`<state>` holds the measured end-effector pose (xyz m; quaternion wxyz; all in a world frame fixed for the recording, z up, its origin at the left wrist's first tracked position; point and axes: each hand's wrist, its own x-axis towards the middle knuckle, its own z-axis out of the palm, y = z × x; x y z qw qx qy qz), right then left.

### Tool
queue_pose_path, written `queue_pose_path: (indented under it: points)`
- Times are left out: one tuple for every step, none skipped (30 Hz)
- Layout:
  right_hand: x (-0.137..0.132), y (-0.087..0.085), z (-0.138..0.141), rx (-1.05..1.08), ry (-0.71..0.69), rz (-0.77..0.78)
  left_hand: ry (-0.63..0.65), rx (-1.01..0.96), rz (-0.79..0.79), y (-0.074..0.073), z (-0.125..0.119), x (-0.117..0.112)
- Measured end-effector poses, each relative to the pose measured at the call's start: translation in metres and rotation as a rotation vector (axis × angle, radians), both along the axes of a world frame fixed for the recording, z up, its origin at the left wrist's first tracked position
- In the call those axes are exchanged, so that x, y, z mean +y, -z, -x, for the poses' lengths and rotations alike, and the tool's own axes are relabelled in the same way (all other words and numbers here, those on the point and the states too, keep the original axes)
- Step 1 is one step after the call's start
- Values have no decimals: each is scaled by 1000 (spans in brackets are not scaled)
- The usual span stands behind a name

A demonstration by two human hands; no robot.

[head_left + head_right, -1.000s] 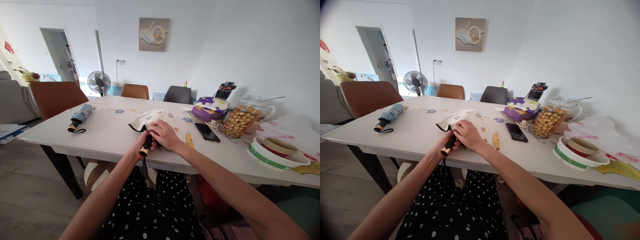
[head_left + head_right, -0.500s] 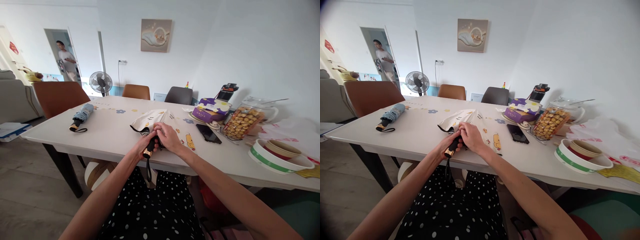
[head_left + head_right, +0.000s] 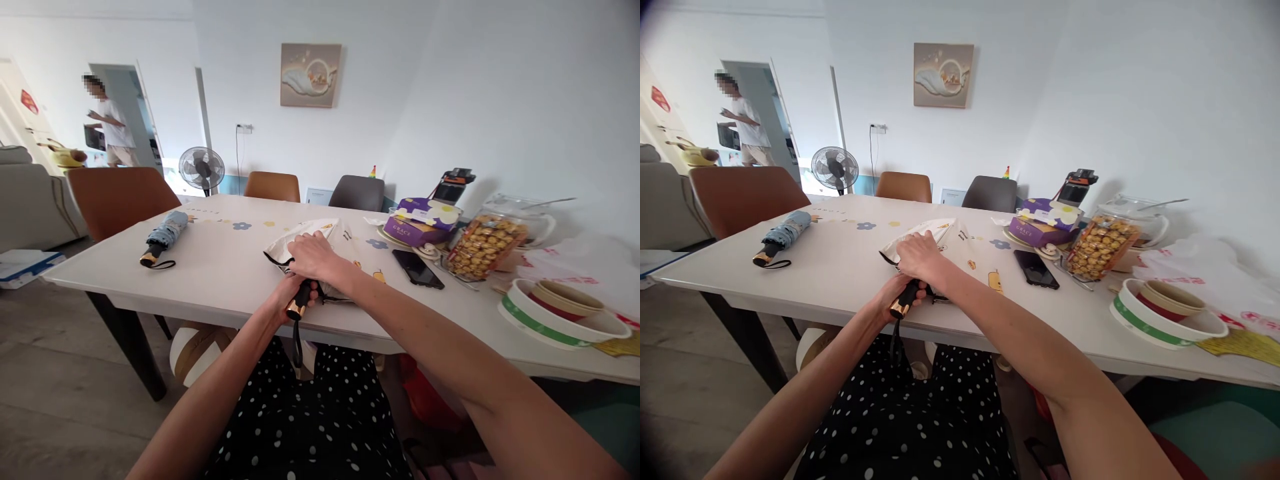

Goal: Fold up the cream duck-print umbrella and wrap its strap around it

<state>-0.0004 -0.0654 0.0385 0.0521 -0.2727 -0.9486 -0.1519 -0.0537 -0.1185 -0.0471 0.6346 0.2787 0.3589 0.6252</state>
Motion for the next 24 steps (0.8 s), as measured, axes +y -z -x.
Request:
queue_pose_path:
  points:
    - [0, 2, 5, -43, 17, -27, 1, 1, -3, 1, 0, 1]
    - [0, 4, 9, -71, 33, -43, 1, 1, -9, 2, 0, 1]
    - [1, 5, 12, -83, 44, -50, -4, 3, -15, 3, 0, 2]
    - [2, 6, 15, -84, 52, -49, -9, 6, -20, 3, 0, 2]
    - [2, 6, 18, -80, 55, -46, -13, 9, -22, 3, 0, 2]
    - [3, 6, 19, -54, 53, -50, -16, 11, -22, 3, 0, 2]
    - [3, 6, 20, 1, 53, -61, -15, 8, -20, 3, 0, 2]
    - [3, 5, 20, 81, 53, -75, -12, 1, -17, 2, 1, 2]
    - [3, 6, 20, 166, 51, -78, -9, -7, -15, 2, 1, 1]
    - [3, 6, 18, 232, 44, -52, -6, -17, -15, 1, 1, 1]
    - [3, 8, 17, 260, 25, 14, -4, -25, -13, 1, 1, 1]
    - [3, 10, 16, 243, -4, 118, -3, -29, -7, 0, 1, 0]
    - [3, 12, 14, 198, -51, 242, -5, -30, 0, -1, 0, 0]
    - [4, 14, 12, 170, -106, 360, -7, -33, 5, -1, 1, 0]
    - [5, 15, 10, 187, -156, 450, -6, -41, 12, -2, 1, -1]
    - [7, 15, 8, 254, -196, 502, 0, -57, 19, -3, 1, -1]
    - [9, 14, 5, 358, -219, 513, 8, -80, 25, -3, 2, -1]
    - [13, 12, 2, 467, -220, 491, 19, -107, 31, -4, 2, -1]
    - [17, 8, -2, 555, -202, 448, 31, -131, 40, -5, 3, -1]
    - [22, 5, -5, 605, -166, 394, 40, -149, 54, -6, 3, -1]
    - [28, 2, -9, 618, -133, 335, 43, -158, 68, -7, 3, -1]
    - [34, 0, -12, 606, -105, 279, 43, -158, 78, -7, 3, -1]
    - [39, -1, -14, 572, -88, 229, 40, -153, 86, -7, 2, -1]
    - [45, 1, -14, 526, -83, 187, 37, -145, 86, -7, 2, -1]
